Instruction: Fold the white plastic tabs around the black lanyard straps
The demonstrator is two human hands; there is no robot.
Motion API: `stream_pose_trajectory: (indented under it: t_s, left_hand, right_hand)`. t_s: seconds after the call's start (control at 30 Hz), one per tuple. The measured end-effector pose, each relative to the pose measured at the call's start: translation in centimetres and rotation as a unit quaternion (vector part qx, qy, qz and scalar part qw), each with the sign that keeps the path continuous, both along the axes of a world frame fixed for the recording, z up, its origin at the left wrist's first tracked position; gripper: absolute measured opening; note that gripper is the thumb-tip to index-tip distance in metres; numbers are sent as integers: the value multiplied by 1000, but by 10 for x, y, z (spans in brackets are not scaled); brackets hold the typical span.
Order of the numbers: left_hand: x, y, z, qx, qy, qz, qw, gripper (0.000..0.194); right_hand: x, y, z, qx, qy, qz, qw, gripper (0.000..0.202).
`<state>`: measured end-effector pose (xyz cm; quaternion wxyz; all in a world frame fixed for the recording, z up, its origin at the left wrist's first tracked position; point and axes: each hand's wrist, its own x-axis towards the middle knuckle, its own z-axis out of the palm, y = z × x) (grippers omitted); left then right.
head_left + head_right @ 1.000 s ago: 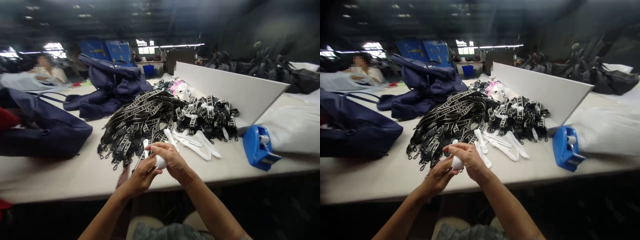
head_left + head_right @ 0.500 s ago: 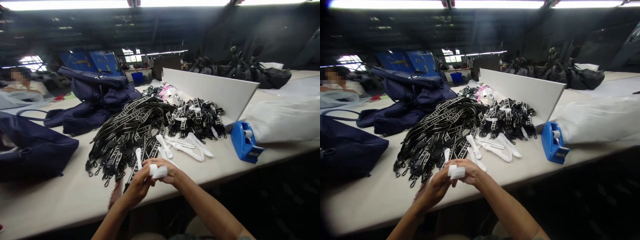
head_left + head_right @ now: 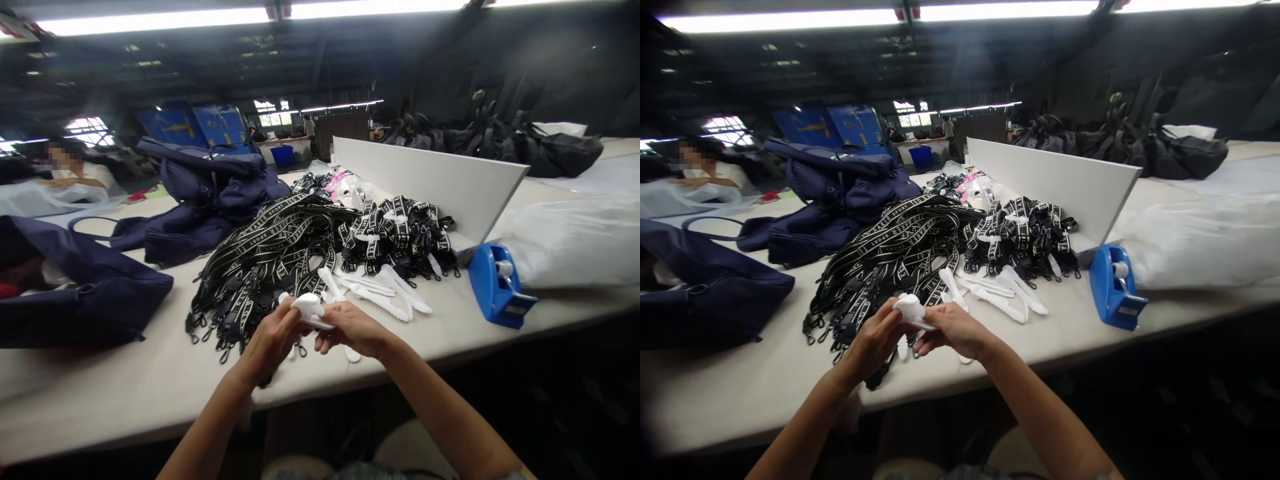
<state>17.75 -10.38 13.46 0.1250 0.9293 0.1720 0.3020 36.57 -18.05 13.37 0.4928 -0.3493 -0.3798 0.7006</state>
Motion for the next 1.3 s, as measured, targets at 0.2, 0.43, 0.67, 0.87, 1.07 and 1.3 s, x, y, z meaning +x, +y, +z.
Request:
stream_pose_trajectory:
  t_s: [0.2, 0.43, 0.67, 0.87, 1.07, 1.3]
  left_hand:
    - [7, -6, -7, -302, -159, 48, 939, 55]
    - [-2, -12, -17, -308, -278, 295, 860, 53]
    - [29, -66, 4, -312, -232, 81, 918, 13]
    - [36, -55, 13, -827, -218, -89, 511, 61]
    - [20, -61, 25, -794, -164, -141, 568, 39]
    - [34, -69, 28, -674, -337, -127, 645, 25]
  right_hand:
    - [-3, -10, -12, 24, 30, -58, 998, 44]
    - [13, -21, -15, 63, -64, -235, 968, 53]
    - [15, -22, -22, 154, -249, -361, 885, 36]
    - [27, -31, -15, 396, -382, -369, 749, 15]
    - [53, -31, 9, 551, -463, -300, 627, 31]
    - [2, -33, -2, 391, -358, -290, 797, 24]
